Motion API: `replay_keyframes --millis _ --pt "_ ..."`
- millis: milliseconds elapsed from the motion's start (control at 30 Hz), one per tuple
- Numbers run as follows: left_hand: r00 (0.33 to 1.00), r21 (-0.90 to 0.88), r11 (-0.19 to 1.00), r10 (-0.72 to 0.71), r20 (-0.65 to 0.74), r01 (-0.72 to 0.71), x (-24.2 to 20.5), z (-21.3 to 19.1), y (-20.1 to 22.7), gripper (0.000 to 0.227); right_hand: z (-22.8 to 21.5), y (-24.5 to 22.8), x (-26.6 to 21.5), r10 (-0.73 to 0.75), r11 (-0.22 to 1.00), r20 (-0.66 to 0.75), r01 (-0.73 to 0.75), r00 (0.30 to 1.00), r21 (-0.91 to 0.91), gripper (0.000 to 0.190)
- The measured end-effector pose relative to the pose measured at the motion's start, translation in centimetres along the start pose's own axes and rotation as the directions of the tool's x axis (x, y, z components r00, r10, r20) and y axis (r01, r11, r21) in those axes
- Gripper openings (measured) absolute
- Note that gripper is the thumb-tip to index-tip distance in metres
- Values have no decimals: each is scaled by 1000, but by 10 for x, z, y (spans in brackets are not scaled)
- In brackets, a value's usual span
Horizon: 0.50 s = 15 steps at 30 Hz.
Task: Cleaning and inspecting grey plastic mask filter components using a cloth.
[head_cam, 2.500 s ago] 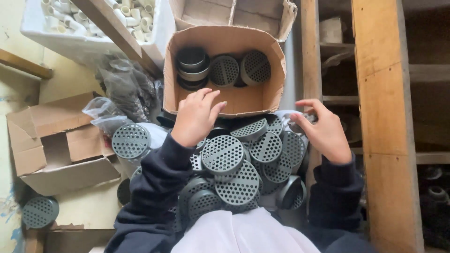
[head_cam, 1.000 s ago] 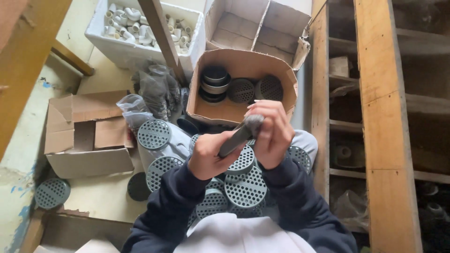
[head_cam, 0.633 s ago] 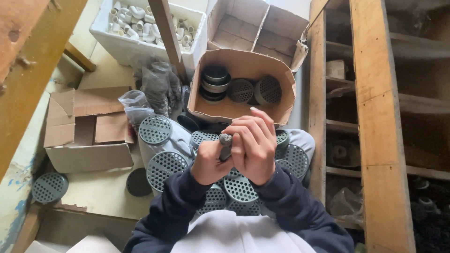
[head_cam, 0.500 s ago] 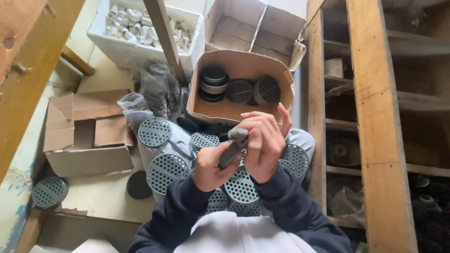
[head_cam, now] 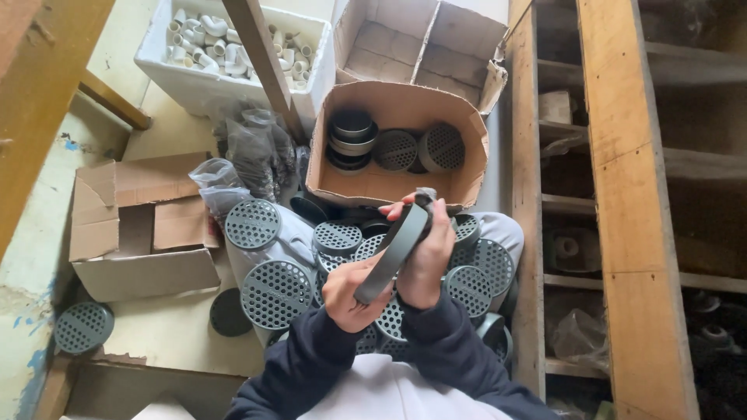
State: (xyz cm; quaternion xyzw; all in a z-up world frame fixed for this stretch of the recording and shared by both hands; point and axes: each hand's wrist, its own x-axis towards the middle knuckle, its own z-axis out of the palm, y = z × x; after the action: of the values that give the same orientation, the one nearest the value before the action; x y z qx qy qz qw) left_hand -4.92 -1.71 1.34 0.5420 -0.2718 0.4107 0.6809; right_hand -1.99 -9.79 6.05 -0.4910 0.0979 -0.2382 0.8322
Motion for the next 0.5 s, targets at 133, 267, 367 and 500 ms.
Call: replay_keyframes --millis 133,267,367,500 --pt "997 -10 998 59 42 -58 10 -1 -15 8 -26 47 -30 386 908 208 -410 899 89 43" --pt "984 30 993 105 142 -111 17 -5 -19 28 -21 32 -34 450 890 16 -450 893 71 36" --pt "968 29 1000 -1 252 -6 16 -13 -20 33 -18 11 10 254 966 139 -259 957 19 45" --pt "921 -214 935 -202 333 283 27 -36 -9 73 -26 -20 41 -119 883 244 215 962 -418 54"
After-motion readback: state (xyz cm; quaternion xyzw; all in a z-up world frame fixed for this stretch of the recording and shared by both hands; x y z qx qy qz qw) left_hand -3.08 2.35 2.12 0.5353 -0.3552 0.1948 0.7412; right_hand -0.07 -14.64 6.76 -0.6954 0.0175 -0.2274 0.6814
